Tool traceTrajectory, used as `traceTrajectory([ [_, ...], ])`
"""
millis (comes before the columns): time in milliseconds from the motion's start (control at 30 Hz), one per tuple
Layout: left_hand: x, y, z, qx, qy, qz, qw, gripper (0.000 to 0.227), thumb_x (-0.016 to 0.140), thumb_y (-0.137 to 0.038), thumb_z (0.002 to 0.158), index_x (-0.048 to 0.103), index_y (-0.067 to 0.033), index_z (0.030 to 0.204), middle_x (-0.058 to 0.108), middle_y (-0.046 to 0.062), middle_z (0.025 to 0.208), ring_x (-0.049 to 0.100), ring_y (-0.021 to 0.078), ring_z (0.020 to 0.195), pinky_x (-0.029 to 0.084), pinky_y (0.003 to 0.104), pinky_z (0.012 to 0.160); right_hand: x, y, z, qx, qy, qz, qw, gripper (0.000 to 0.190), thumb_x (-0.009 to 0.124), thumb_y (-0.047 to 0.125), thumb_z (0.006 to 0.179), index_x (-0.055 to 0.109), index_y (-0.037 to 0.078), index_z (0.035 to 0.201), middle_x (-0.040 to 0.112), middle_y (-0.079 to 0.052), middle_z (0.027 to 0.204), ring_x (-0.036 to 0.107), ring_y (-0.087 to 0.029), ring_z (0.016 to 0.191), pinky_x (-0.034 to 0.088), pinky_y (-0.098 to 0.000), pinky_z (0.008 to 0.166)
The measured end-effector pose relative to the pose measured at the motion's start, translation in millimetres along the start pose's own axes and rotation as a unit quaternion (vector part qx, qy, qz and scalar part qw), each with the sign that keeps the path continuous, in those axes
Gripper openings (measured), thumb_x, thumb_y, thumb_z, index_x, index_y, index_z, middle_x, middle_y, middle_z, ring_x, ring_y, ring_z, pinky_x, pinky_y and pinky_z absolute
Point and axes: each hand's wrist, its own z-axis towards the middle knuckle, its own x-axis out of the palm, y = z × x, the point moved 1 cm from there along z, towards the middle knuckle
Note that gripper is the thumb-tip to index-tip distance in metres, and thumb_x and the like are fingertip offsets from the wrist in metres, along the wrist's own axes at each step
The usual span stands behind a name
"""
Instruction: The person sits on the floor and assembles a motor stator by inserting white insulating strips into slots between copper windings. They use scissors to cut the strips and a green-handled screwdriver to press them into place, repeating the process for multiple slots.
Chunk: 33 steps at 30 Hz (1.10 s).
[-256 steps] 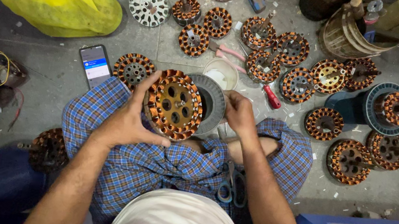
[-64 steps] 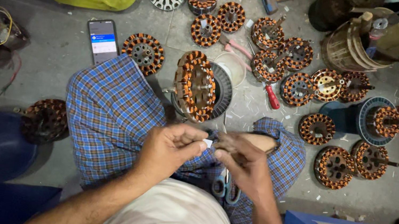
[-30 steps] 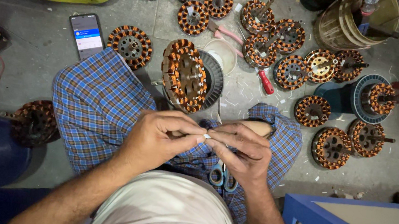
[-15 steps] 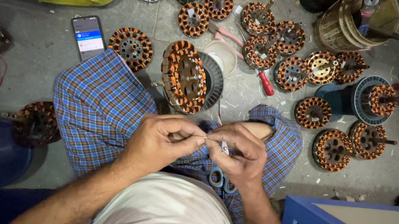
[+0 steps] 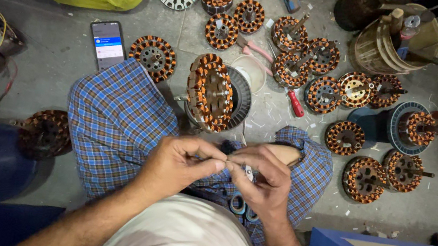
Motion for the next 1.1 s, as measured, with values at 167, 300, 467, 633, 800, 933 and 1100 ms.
traceTrajectory([
  [167,-3.7,6.7,-0.1,0.018,-0.003,-0.036,0.999,0.012,0.082,-0.008,0.084,0.082,-0.0037,0.096,0.079,0.002,0.089,0.07,0.0046,0.078,0.058,0.022,0.069,1.3,5.7,2.9,-0.042,0.034,-0.067,0.996,0.017,0.078,-0.001,0.083,0.072,0.001,0.099,0.075,-0.011,0.094,0.075,-0.022,0.086,0.059,-0.0313,0.08],
  [300,-10.5,7.5,-1.7,0.02,-0.013,-0.023,0.999,0.011,0.081,-0.009,0.084,0.082,-0.0033,0.094,0.082,0.004,0.092,0.073,0.005,0.079,0.06,0.021,0.072,4.2,6.2,5.2,-0.033,0.06,-0.073,0.995,0.018,0.08,0.0,0.083,0.075,0.001,0.101,0.077,-0.011,0.096,0.076,-0.021,0.087,0.061,-0.0308,0.078],
  [467,-18.0,0.1,-3.9,0.052,-0.02,0.031,0.998,0.011,0.082,-0.008,0.082,0.082,-0.0032,0.092,0.081,0.004,0.092,0.073,0.0059,0.077,0.059,0.021,0.067,3.9,-4.8,4.6,0.032,0.092,0.019,0.995,0.02,0.082,0.002,0.083,0.078,0.003,0.103,0.078,-0.011,0.099,0.076,-0.021,0.091,0.061,-0.0307,0.082],
  [633,-20.8,-7.3,-7.8,0.059,-0.031,0.054,0.996,0.011,0.081,-0.007,0.081,0.082,-0.004,0.092,0.081,0.004,0.09,0.071,0.0062,0.073,0.057,0.022,0.062,7.2,-8.4,5.7,0.054,0.102,0.05,0.992,0.019,0.081,0.0,0.082,0.079,0.002,0.101,0.078,-0.011,0.099,0.076,-0.021,0.092,0.061,-0.0303,0.083],
  [800,-24.5,-9.7,-8.7,0.109,-0.039,0.108,0.987,0.011,0.08,-0.009,0.082,0.08,-0.0045,0.093,0.08,0.003,0.088,0.076,0.0069,0.073,0.06,0.022,0.065,16.3,-6.9,7.0,0.056,0.082,0.039,0.994,0.017,0.079,-0.001,0.081,0.078,0.003,0.097,0.078,-0.01,0.096,0.076,-0.019,0.091,0.061,-0.0298,0.082],
  [933,-32.1,-11.9,-6.1,0.186,-0.043,0.145,0.971,0.013,0.079,-0.008,0.083,0.078,-0.0041,0.095,0.079,0.005,0.094,0.077,0.0141,0.078,0.062,0.027,0.069,21.9,-12.9,8.4,0.062,0.078,0.047,0.994,0.017,0.08,-0.002,0.083,0.078,0.003,0.099,0.078,-0.009,0.098,0.076,-0.017,0.093,0.061,-0.0288,0.085],
  [1100,-46.9,-17.4,-2.3,0.316,-0.03,0.236,0.919,0.014,0.079,-0.008,0.085,0.076,-0.0044,0.098,0.077,0.007,0.1,0.077,0.0217,0.092,0.062,0.032,0.079,28.7,-29.4,4.1,0.225,0.083,0.291,0.926,0.024,0.077,-0.009,0.086,0.075,-0.005,0.109,0.074,-0.012,0.11,0.071,-0.016,0.101,0.058,-0.0284,0.088],
])
